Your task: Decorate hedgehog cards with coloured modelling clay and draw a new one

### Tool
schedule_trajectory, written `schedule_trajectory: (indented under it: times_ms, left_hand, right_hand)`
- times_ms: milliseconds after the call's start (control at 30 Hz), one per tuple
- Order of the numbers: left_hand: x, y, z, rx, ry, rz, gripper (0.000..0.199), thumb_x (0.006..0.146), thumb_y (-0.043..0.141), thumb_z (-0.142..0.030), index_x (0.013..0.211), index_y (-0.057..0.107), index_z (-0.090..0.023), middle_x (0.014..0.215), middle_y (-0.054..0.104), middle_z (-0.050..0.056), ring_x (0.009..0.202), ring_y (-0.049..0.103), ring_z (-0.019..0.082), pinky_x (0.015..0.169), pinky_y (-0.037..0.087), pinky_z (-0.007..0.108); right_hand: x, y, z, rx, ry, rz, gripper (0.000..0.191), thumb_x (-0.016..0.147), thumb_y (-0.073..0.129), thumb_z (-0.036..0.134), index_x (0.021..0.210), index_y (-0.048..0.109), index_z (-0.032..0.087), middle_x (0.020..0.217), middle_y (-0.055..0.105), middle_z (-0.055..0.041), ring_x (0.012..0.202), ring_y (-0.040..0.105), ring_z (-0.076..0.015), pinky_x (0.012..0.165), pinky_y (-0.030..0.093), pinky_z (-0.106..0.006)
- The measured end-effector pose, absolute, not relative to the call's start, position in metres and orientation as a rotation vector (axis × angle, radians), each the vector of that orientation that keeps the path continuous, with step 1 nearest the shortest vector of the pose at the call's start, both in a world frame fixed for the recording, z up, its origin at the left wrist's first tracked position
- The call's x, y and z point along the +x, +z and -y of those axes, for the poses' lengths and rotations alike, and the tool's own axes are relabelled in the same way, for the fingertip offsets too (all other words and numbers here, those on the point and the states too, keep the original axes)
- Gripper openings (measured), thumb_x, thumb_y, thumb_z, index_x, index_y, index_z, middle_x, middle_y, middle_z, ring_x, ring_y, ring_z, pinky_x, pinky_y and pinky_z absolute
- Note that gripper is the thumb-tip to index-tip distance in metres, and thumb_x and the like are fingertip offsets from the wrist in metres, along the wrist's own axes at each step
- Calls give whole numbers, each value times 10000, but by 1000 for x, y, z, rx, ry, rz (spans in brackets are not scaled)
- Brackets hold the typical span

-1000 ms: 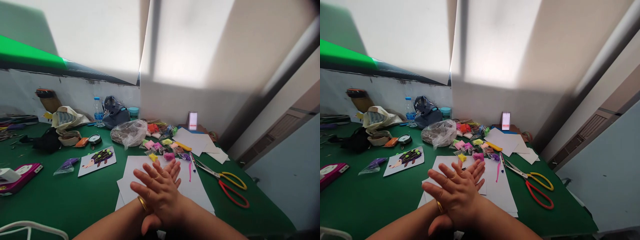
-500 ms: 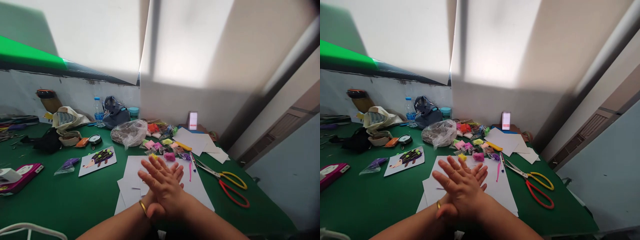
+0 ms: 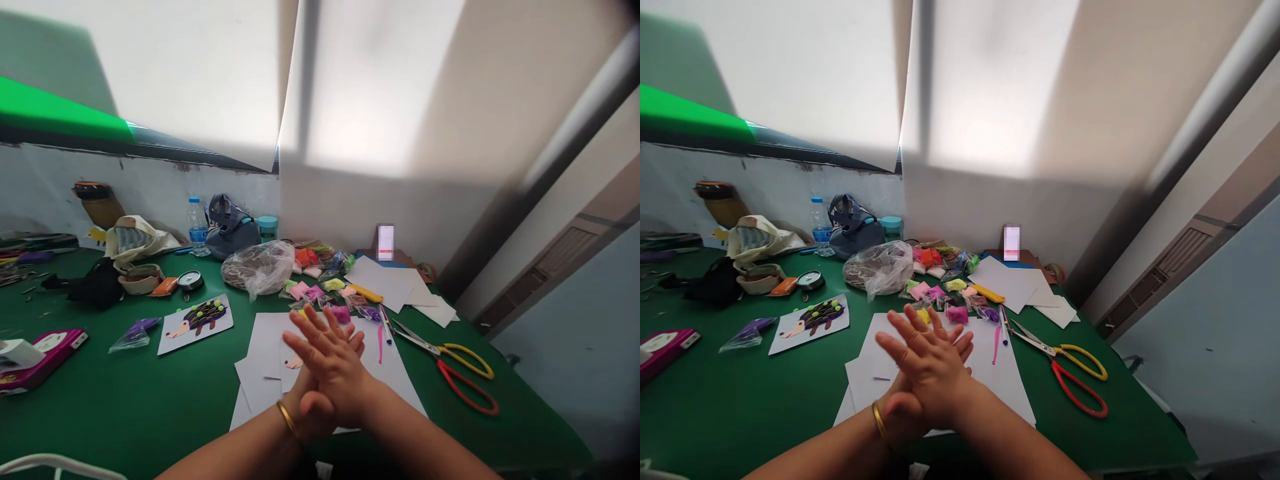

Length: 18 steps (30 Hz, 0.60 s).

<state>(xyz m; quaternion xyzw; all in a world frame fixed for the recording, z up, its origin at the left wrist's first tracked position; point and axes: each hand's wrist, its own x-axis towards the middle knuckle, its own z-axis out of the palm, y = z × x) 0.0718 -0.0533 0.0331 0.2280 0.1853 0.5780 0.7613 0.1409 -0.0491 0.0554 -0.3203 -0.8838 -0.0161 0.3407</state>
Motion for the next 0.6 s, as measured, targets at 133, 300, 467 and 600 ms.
schedule_trajectory:
  times_ms: [133,300,467,600]
  left_hand:
    - [47,50,49,486,899,-270,676,868,393,-714,1390,497,-297,1478,458,38,1431,304,287,1146,280,455]
    - [60,45,39,491,1154,-434,624,875,414,-671,1409,461,-351,1467,471,7,1463,218,283,1153,215,510]
    - [87,42,55,484,1237,-442,548,887,424,-644,1414,377,-503,1494,415,-118,1473,191,226,1145,253,416]
    - [53,53,55,369,854,-218,568,942,344,-619,1363,530,-287,1311,597,79,1247,530,263,1003,429,384]
  right_hand:
    - [157,51,31,-923,-96,2274,803,894,110,749,1508,303,269,1584,273,-64,1470,178,-320,1191,-9,-593]
    - [149,43,51,-851,-57,2437,760,915,232,720,1529,240,271,1609,188,-50,1474,162,-318,1205,47,-560]
    - [143,52,51,-851,-101,2416,768,893,252,747,1508,298,289,1605,206,-36,1471,166,-333,1210,10,-559]
    - [164,51,27,-1040,-258,2365,757,893,307,734,1498,324,279,1595,240,-58,1476,140,-331,1172,-62,-618]
